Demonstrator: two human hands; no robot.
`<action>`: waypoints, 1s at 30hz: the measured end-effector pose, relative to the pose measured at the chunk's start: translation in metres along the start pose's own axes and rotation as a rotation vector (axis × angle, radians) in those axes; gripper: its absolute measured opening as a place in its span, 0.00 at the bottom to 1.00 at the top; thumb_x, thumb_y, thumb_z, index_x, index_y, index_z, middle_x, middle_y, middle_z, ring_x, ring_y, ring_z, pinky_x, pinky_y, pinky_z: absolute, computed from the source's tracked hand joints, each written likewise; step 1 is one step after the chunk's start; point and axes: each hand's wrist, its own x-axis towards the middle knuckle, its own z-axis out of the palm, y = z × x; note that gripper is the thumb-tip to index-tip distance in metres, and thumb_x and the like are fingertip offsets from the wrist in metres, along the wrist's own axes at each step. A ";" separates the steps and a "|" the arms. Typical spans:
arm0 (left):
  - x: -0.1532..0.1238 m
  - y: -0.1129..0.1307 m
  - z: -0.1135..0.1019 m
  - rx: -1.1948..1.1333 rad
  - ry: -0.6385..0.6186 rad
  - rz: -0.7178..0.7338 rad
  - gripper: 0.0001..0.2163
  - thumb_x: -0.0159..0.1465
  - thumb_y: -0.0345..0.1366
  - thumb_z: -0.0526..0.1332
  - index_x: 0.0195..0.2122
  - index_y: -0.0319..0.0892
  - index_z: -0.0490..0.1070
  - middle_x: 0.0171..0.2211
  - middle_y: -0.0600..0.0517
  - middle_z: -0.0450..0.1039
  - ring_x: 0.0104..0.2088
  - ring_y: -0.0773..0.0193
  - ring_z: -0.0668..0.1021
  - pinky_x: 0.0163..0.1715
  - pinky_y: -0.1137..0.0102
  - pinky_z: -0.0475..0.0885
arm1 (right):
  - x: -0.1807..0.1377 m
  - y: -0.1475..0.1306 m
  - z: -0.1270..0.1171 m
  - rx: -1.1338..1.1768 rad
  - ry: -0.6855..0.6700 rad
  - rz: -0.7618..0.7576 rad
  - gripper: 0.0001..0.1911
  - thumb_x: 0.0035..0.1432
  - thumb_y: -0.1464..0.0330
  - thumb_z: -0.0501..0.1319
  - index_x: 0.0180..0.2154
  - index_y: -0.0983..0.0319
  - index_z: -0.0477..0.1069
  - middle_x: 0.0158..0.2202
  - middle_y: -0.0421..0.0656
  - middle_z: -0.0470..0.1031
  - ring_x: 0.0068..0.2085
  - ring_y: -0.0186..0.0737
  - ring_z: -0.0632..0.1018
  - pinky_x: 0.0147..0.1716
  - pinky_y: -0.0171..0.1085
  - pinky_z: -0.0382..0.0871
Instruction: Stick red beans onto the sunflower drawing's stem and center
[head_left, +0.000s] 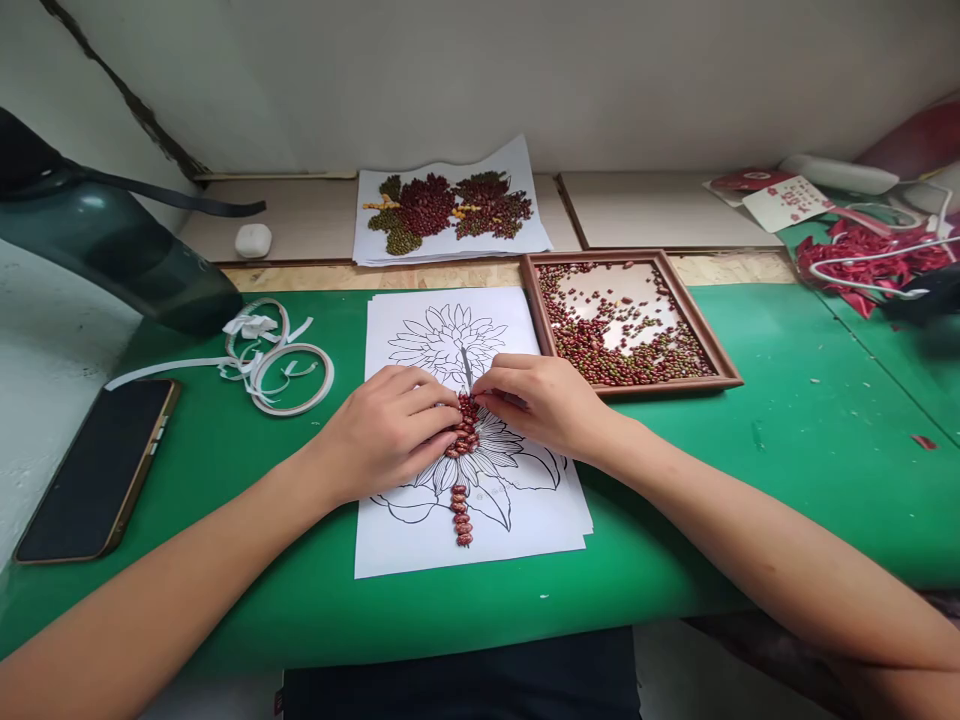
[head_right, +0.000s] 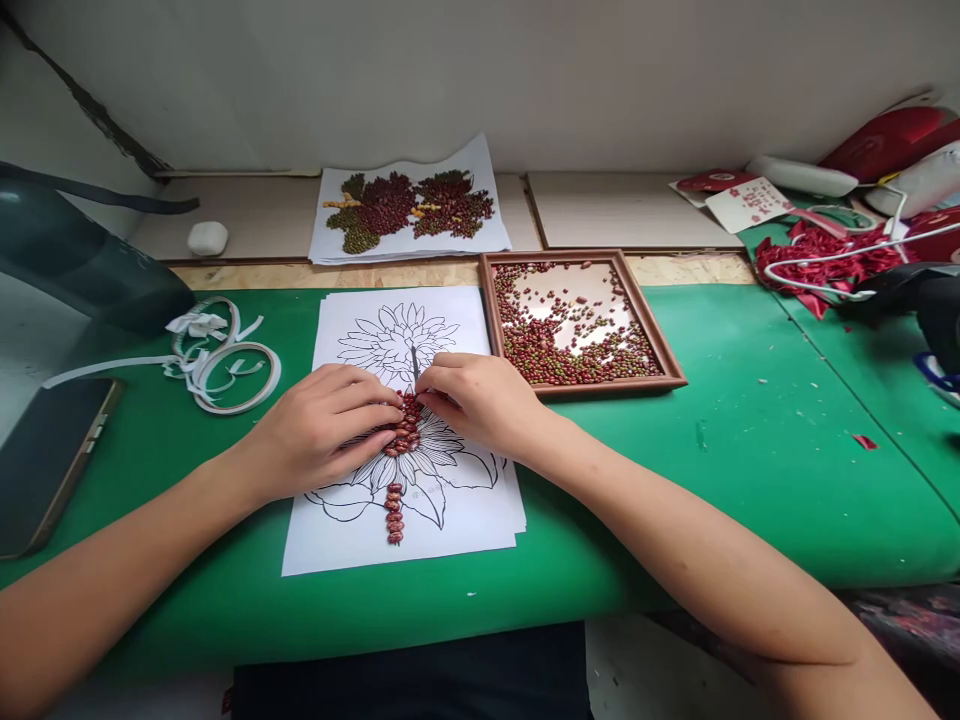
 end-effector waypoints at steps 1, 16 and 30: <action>0.000 0.000 0.000 -0.001 0.000 0.000 0.08 0.74 0.33 0.60 0.48 0.40 0.78 0.48 0.48 0.82 0.48 0.54 0.79 0.48 0.58 0.73 | 0.000 0.000 0.000 -0.004 -0.001 0.001 0.09 0.72 0.69 0.61 0.44 0.61 0.80 0.37 0.42 0.80 0.34 0.35 0.77 0.30 0.35 0.59; 0.001 0.000 0.000 0.000 -0.007 -0.007 0.08 0.74 0.34 0.60 0.48 0.40 0.79 0.48 0.48 0.82 0.48 0.55 0.79 0.48 0.58 0.74 | 0.001 0.000 0.001 -0.026 -0.019 0.008 0.10 0.73 0.67 0.60 0.45 0.61 0.81 0.37 0.42 0.80 0.35 0.36 0.78 0.29 0.36 0.58; 0.000 0.000 -0.001 -0.010 -0.019 -0.018 0.09 0.75 0.34 0.59 0.48 0.41 0.79 0.48 0.48 0.82 0.49 0.55 0.79 0.49 0.58 0.73 | -0.001 0.001 -0.001 0.007 -0.020 -0.017 0.11 0.73 0.68 0.60 0.46 0.60 0.82 0.37 0.42 0.79 0.34 0.35 0.77 0.30 0.35 0.60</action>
